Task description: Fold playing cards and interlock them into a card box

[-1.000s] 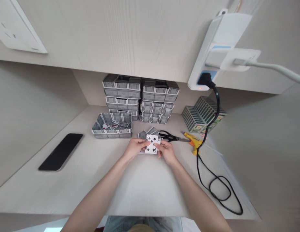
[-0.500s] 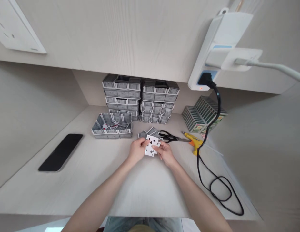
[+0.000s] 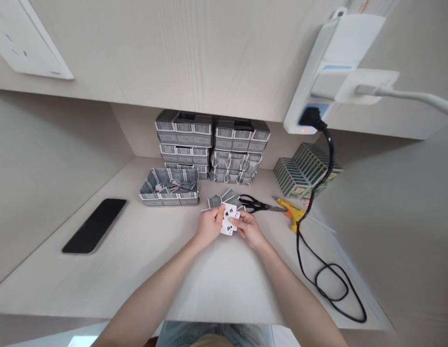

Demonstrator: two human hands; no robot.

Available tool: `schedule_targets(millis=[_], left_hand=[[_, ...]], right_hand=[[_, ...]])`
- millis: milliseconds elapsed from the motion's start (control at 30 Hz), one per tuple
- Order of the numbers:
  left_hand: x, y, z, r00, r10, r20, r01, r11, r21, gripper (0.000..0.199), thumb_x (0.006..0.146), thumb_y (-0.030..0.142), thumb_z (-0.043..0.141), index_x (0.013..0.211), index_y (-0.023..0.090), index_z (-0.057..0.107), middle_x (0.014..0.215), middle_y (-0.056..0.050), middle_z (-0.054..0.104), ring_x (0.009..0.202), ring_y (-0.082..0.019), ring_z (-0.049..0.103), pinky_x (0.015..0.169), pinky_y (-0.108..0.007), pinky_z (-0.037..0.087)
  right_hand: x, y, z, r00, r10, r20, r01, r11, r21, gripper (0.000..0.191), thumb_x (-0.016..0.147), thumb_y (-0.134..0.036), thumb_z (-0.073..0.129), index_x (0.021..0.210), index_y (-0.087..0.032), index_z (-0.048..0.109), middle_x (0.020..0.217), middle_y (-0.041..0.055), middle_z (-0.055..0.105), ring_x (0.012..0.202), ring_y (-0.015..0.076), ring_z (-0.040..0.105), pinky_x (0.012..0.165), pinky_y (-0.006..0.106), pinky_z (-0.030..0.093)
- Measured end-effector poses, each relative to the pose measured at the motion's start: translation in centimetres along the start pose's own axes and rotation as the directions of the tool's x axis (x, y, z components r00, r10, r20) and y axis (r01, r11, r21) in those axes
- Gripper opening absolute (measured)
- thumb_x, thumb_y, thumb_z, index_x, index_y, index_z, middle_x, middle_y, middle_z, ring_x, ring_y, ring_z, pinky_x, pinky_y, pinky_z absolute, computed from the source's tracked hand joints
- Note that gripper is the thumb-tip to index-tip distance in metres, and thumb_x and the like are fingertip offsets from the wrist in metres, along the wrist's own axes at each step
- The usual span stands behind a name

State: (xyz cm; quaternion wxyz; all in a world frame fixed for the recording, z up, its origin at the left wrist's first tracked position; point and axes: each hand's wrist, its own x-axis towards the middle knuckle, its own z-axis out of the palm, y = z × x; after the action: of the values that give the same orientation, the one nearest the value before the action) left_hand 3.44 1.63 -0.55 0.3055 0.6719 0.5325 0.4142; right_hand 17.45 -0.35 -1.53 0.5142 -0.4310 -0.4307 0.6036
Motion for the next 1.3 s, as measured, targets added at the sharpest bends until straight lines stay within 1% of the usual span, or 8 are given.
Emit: schedule_targets(millis=[233,433,567,700,867,1000,1133,1300], left_hand=[[-0.1,0.1,0.6,0.999,-0.033,0.034,0.038,0.982,-0.186,0.046,0.080,0.050,0.038,0.051,0.016,0.044,0.049,0.003,0.044,0.048,-0.008,0.039,0.046,-0.020,0.029],[0.1,0.2,-0.1,0.954,-0.012,0.299,0.083,0.971,-0.225,0.039,0.072,0.049,0.054,0.053,0.016,0.044,0.046,0.004,0.049,0.045,-0.008,0.044,0.045,-0.019,0.033],[0.1,0.2,-0.4,0.918,-0.070,0.390,0.195,0.937,-0.290,0.036,0.072,0.047,0.055,0.058,0.014,0.054,0.052,0.000,0.059,0.046,-0.010,0.052,0.047,-0.021,0.041],[0.0,0.4,-0.1,0.904,-0.117,0.410,0.276,0.894,-0.354,0.035,0.071,0.046,0.056,0.060,0.013,0.059,0.056,-0.003,0.063,0.047,-0.012,0.056,0.051,-0.024,0.046],[-0.2,0.8,-0.2,0.907,-0.141,0.397,0.311,0.860,-0.405,0.033,0.067,0.042,0.060,0.052,0.013,0.055,0.046,0.000,0.058,0.040,-0.010,0.051,0.044,-0.022,0.039],[-0.4,0.8,-0.2,0.923,-0.111,0.369,0.277,0.857,-0.434,0.036,0.067,0.041,0.059,0.046,0.015,0.047,0.038,0.004,0.047,0.037,-0.008,0.041,0.041,-0.021,0.030],[-0.4,0.2,0.1,0.946,-0.012,0.323,0.154,0.896,-0.416,0.037,0.070,0.042,0.054,0.048,0.015,0.043,0.044,0.006,0.037,0.045,-0.007,0.035,0.045,-0.021,0.026],[0.1,-0.1,-0.9,0.932,0.082,0.354,-0.018,0.983,-0.181,0.042,0.076,0.046,0.048,0.050,0.014,0.040,0.050,0.005,0.035,0.051,-0.007,0.032,0.047,-0.020,0.023]], right_hand=[[0.4,-0.2,-0.5,0.997,-0.029,-0.070,0.032,0.999,0.043,0.027,0.058,-0.036,0.073,0.067,-0.015,0.058,0.048,-0.0052,0.051,0.033,0.0020,0.027,0.030,0.018,0.014],[0.9,-0.7,-1.4,0.963,-0.101,-0.250,0.109,0.994,0.018,0.029,0.057,-0.038,0.072,0.065,-0.016,0.056,0.049,-0.0055,0.051,0.035,0.0034,0.030,0.033,0.019,0.017],[0.9,-0.7,-1.4,0.958,-0.134,-0.254,0.137,0.991,-0.006,0.029,0.058,-0.038,0.072,0.062,-0.017,0.054,0.048,-0.0054,0.051,0.035,0.0036,0.031,0.033,0.019,0.019],[1.0,-0.4,-1.6,0.954,-0.138,-0.265,0.138,0.990,-0.020,0.029,0.058,-0.039,0.073,0.063,-0.016,0.055,0.047,-0.0061,0.050,0.033,0.0026,0.029,0.031,0.018,0.017],[0.8,-0.4,-1.8,0.972,-0.102,-0.213,0.110,0.994,0.025,0.026,0.059,-0.036,0.073,0.060,-0.016,0.055,0.047,-0.0062,0.049,0.034,0.0021,0.028,0.031,0.018,0.016],[0.5,-0.5,-1.4,0.984,-0.053,-0.173,0.065,0.996,0.068,0.024,0.059,-0.034,0.073,0.061,-0.016,0.057,0.049,-0.0060,0.048,0.035,0.0022,0.027,0.031,0.019,0.014],[0.5,-0.5,-1.1,0.983,-0.028,-0.180,0.046,0.994,0.101,0.024,0.057,-0.033,0.074,0.064,-0.016,0.058,0.051,-0.0057,0.050,0.036,0.0022,0.029,0.032,0.018,0.015],[0.7,-0.3,-1.2,0.976,-0.056,-0.212,0.069,0.996,0.056,0.025,0.057,-0.034,0.073,0.063,-0.015,0.058,0.051,-0.0057,0.051,0.036,0.0022,0.029,0.033,0.018,0.018]])
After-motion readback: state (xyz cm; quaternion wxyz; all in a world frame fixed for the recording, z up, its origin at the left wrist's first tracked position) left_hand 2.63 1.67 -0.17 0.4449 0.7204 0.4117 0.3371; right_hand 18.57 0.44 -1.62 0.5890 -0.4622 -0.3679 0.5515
